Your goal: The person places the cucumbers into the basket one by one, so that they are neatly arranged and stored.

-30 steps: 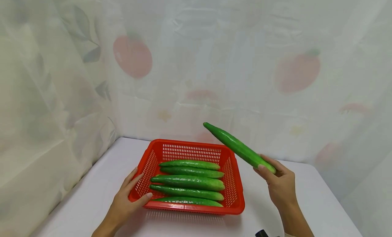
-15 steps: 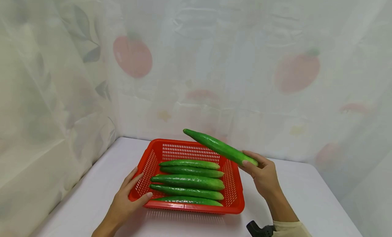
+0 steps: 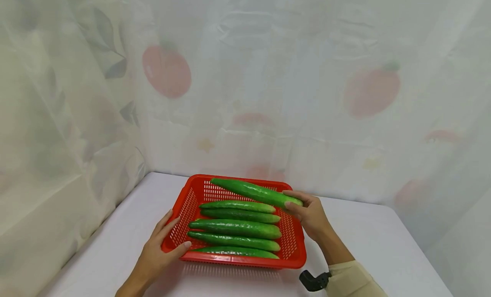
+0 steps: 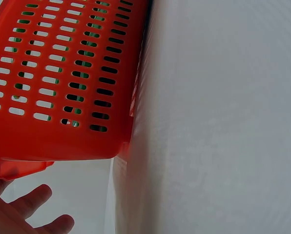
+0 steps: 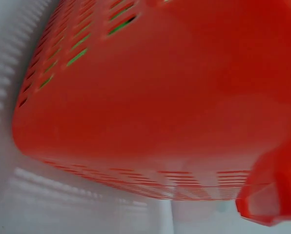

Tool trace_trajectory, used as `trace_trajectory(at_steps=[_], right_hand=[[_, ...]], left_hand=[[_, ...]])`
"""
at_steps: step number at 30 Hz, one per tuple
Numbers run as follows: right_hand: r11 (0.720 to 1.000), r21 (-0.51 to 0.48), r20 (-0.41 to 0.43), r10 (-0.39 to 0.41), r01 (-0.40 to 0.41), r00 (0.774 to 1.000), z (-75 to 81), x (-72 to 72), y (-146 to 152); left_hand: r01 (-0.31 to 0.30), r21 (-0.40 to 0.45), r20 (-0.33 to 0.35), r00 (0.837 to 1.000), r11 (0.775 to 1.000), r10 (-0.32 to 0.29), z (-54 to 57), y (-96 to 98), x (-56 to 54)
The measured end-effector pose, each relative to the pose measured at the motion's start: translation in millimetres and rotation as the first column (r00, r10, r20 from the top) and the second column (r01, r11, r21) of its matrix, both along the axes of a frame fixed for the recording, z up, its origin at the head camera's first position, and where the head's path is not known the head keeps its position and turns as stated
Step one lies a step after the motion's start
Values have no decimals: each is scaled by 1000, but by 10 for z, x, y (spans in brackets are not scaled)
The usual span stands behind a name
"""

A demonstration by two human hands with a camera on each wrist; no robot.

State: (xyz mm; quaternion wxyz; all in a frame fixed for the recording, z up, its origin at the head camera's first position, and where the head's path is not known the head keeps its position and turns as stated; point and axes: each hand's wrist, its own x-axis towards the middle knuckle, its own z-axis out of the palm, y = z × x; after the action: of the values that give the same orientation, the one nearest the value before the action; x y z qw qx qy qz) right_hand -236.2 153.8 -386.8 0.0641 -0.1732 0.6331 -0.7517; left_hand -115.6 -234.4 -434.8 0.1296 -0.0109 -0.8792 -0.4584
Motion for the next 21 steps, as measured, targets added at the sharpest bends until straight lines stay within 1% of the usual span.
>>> trace_trajectory(at_steps=[5, 8, 13, 21], right_hand=[[996, 85, 16, 31, -32, 999, -59, -45, -57], [991, 119, 23, 54, -56, 998, -89, -69, -90], [987, 129, 41, 93, -97, 995, -114, -110, -141], [971, 172, 69, 157, -167, 985, -110, -175, -240]], left_hand=[[2, 2, -4, 1000, 1000, -2, 2, 1, -4], [1, 2, 0, 1000, 1000, -1, 4, 3, -4], [2, 3, 1, 1000, 1000, -2, 3, 3, -5], [-2, -7, 3, 1000, 1000, 2, 5, -1, 0]])
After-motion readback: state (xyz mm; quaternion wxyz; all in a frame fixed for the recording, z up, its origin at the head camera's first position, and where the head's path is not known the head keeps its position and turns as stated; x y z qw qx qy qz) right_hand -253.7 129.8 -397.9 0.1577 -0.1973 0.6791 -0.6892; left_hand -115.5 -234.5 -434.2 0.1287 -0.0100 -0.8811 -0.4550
